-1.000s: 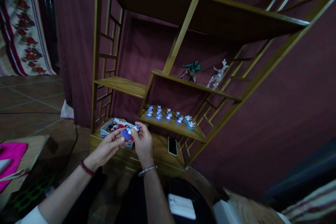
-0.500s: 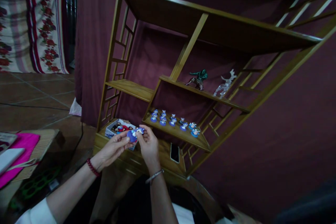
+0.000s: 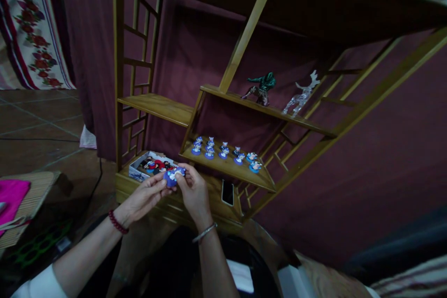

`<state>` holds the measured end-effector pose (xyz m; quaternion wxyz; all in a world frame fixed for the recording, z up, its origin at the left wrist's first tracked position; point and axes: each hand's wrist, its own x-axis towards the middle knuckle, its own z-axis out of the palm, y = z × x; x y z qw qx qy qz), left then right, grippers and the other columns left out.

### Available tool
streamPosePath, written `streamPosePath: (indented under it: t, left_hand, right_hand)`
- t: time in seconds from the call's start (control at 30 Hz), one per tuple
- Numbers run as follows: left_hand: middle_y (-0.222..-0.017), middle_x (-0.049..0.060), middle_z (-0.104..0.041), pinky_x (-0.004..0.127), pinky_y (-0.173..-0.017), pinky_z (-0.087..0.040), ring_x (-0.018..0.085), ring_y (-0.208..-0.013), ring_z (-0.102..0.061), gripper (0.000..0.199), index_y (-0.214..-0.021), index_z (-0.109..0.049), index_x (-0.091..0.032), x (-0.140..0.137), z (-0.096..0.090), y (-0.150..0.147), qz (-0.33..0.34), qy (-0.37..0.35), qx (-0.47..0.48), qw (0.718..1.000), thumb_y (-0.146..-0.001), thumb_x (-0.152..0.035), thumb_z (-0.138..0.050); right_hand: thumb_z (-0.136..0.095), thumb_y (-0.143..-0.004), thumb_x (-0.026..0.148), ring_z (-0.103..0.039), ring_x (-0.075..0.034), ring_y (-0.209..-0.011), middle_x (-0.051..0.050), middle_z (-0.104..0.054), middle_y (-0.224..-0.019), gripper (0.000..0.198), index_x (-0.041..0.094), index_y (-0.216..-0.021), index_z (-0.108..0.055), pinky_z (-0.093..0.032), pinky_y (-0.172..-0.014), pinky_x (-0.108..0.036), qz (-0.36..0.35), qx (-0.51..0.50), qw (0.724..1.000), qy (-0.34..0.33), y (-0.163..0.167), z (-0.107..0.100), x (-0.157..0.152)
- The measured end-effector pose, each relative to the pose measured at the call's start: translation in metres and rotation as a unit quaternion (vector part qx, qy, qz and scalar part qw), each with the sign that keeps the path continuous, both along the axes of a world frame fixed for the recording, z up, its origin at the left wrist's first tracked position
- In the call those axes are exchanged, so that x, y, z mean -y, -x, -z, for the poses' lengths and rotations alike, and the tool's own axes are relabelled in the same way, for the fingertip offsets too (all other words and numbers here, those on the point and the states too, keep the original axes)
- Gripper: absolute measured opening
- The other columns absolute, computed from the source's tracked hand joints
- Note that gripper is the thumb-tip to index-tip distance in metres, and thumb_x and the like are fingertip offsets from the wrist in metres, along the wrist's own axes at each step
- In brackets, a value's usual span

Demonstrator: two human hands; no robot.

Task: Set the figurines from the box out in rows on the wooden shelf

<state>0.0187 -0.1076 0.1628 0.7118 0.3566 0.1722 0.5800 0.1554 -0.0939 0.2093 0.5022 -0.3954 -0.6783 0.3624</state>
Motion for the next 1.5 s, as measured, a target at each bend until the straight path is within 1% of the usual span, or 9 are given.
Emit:
streamPosePath:
  t: [0.17, 0.37, 0.53, 0.7, 0.83, 1.03, 1.17, 1.33, 1.5]
  left_hand:
    - [-0.092, 0.007, -0.064, 0.024, -0.074, -0.043, 0.013, -0.078, -0.058, 0.030, -0.101, -0.060, -0.013, -0.007, 0.000, -0.005, 0.014, 0.011, 0.012, 1.000, -0.072, -0.020, -0.063]
    - [-0.090, 0.007, -0.063, 0.023, -0.074, -0.043, 0.013, -0.079, -0.058, 0.026, -0.098, -0.060, -0.012, -0.012, 0.005, -0.007, 0.020, 0.009, 0.013, 1.000, -0.074, -0.021, -0.060]
    - [-0.088, 0.006, -0.063, 0.023, -0.072, -0.043, 0.013, -0.077, -0.057, 0.025, -0.095, -0.061, -0.012, -0.014, 0.009, -0.007, 0.017, 0.015, 0.018, 1.000, -0.073, -0.023, -0.062]
    - [-0.087, 0.006, -0.063, 0.024, -0.073, -0.043, 0.013, -0.077, -0.057, 0.022, -0.092, -0.062, -0.011, -0.012, 0.011, -0.008, 0.018, 0.018, 0.025, 0.999, -0.073, -0.022, -0.062]
    - [-0.084, 0.006, -0.063, 0.024, -0.073, -0.043, 0.012, -0.075, -0.057, 0.021, -0.090, -0.063, -0.010, -0.009, 0.010, -0.008, 0.018, 0.026, 0.036, 0.999, -0.073, -0.022, -0.062]
    - [-0.080, 0.005, -0.063, 0.023, -0.071, -0.043, 0.012, -0.074, -0.057, 0.018, -0.086, -0.063, -0.010, -0.009, 0.009, -0.008, 0.007, 0.033, 0.053, 0.998, -0.073, -0.024, -0.061]
    - [-0.078, 0.005, -0.064, 0.023, -0.071, -0.043, 0.012, -0.073, -0.058, 0.018, -0.083, -0.064, -0.011, -0.007, 0.009, -0.007, 0.017, 0.041, 0.060, 0.997, -0.074, -0.026, -0.061]
    - [-0.077, 0.006, -0.065, 0.024, -0.070, -0.044, 0.013, -0.071, -0.059, 0.021, -0.082, -0.064, -0.010, -0.005, 0.009, -0.005, 0.033, 0.042, 0.065, 0.996, -0.074, -0.029, -0.061]
    - [-0.083, 0.009, -0.066, 0.023, -0.068, -0.044, 0.013, -0.072, -0.060, 0.023, -0.084, -0.064, -0.010, -0.004, 0.010, -0.005, 0.046, 0.051, 0.071, 0.995, -0.075, -0.030, -0.059]
  right_hand:
    - [-0.055, -0.073, 0.030, -0.061, -0.016, -0.079, -0.003, -0.065, -0.087, 0.027, 0.020, -0.098, -0.058, -0.050, -0.071, -0.027, 0.005, 0.017, 1.000, -0.003, -0.009, 0.000, -0.009]
    - [-0.055, -0.074, 0.029, -0.060, -0.016, -0.081, -0.003, -0.064, -0.089, 0.025, 0.021, -0.097, -0.058, -0.048, -0.075, -0.029, 0.009, 0.075, 0.997, -0.024, -0.013, 0.001, -0.013]
    - [-0.056, -0.073, 0.029, -0.060, -0.016, -0.080, -0.002, -0.064, -0.089, 0.025, 0.022, -0.097, -0.058, -0.048, -0.074, -0.029, -0.001, 0.121, 0.992, -0.033, -0.015, 0.001, -0.016]
    - [-0.056, -0.073, 0.029, -0.059, -0.015, -0.077, -0.001, -0.063, -0.087, 0.023, 0.022, -0.095, -0.058, -0.048, -0.071, -0.028, -0.017, 0.150, 0.987, -0.050, -0.018, -0.006, -0.015]
    - [-0.056, -0.073, 0.028, -0.059, -0.015, -0.078, 0.000, -0.063, -0.088, 0.022, 0.022, -0.094, -0.059, -0.047, -0.073, -0.027, -0.030, 0.165, 0.984, -0.057, -0.018, -0.012, -0.012]
    - [-0.055, -0.073, 0.029, -0.059, -0.016, -0.083, 0.000, -0.063, -0.092, 0.022, 0.023, -0.095, -0.060, -0.047, -0.076, -0.028, -0.038, 0.160, 0.984, -0.067, -0.015, -0.020, -0.009]
    - [-0.057, -0.073, 0.028, -0.059, -0.015, -0.081, 0.001, -0.064, -0.090, 0.022, 0.023, -0.094, -0.060, -0.046, -0.074, -0.027, -0.045, 0.178, 0.980, -0.071, -0.014, -0.022, -0.009]
    - [-0.056, -0.075, 0.028, -0.059, -0.014, -0.078, 0.001, -0.063, -0.088, 0.021, 0.023, -0.095, -0.060, -0.046, -0.073, -0.026, -0.067, 0.214, 0.971, -0.080, -0.015, -0.025, -0.011]
    - [-0.056, -0.076, 0.024, -0.057, -0.013, -0.085, 0.001, -0.062, -0.092, 0.021, 0.023, -0.097, -0.058, -0.044, -0.078, -0.025, -0.099, 0.251, 0.956, -0.113, -0.016, -0.032, -0.011]
